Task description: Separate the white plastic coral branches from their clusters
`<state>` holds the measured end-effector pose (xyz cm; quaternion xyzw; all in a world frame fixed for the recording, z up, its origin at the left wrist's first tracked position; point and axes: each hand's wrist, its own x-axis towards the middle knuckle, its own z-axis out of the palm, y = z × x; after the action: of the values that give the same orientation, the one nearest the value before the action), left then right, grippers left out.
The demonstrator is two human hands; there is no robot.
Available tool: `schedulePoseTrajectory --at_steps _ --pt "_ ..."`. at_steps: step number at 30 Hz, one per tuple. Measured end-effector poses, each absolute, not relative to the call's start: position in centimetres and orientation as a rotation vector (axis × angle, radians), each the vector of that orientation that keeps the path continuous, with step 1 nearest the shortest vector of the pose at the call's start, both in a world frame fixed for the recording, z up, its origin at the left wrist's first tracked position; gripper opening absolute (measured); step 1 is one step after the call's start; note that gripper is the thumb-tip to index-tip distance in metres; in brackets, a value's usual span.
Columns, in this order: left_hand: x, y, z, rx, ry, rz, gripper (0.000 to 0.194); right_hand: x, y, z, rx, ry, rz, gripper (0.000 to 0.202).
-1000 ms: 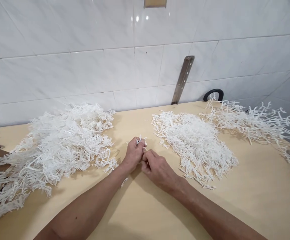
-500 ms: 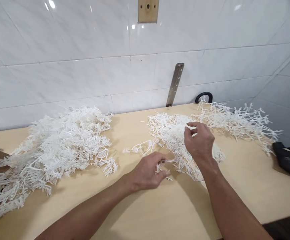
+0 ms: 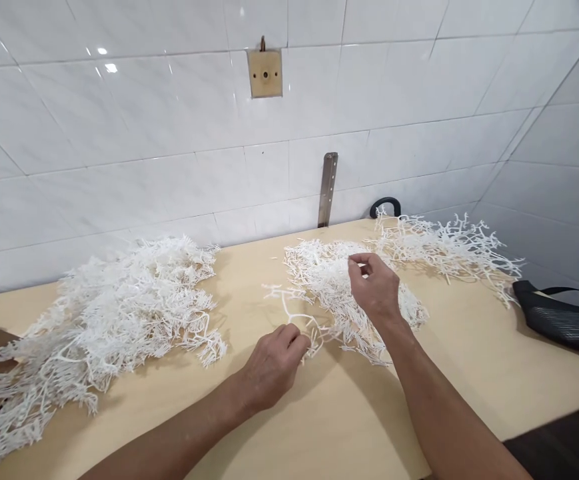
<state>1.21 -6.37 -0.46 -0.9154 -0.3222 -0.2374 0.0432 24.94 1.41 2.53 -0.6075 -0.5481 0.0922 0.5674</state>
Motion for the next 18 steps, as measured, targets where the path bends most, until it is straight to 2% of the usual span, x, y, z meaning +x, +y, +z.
schedulePoseTrajectory --at_steps 4,10,13,16,18 --pt "1.7 -6.6 -0.6 -2.740 -0.968 -0.893 0.028 23.1 -0.3 3.7 -1.245 -1.714 0.917 0.044" --pt "1.8 -7.0 0.5 -2.736 -0.943 -1.256 0.035 21.2 -1.9 4.7 -0.933 -2.119 1.328 0.029" --pt "1.3 -7.0 1.3 -2.682 -0.956 -1.428 0.041 21.0 -2.1 5.2 -0.781 -2.139 1.438 0.031" --pt "1.0 -6.9 2.4 -2.650 -1.033 -1.459 0.051 20.2 -2.5 5.3 -0.826 -2.051 1.371 0.040" --pt "1.0 -6.9 3.4 -2.673 -1.014 -1.429 0.056 19.6 -2.8 5.0 -0.928 -1.926 1.376 0.031"
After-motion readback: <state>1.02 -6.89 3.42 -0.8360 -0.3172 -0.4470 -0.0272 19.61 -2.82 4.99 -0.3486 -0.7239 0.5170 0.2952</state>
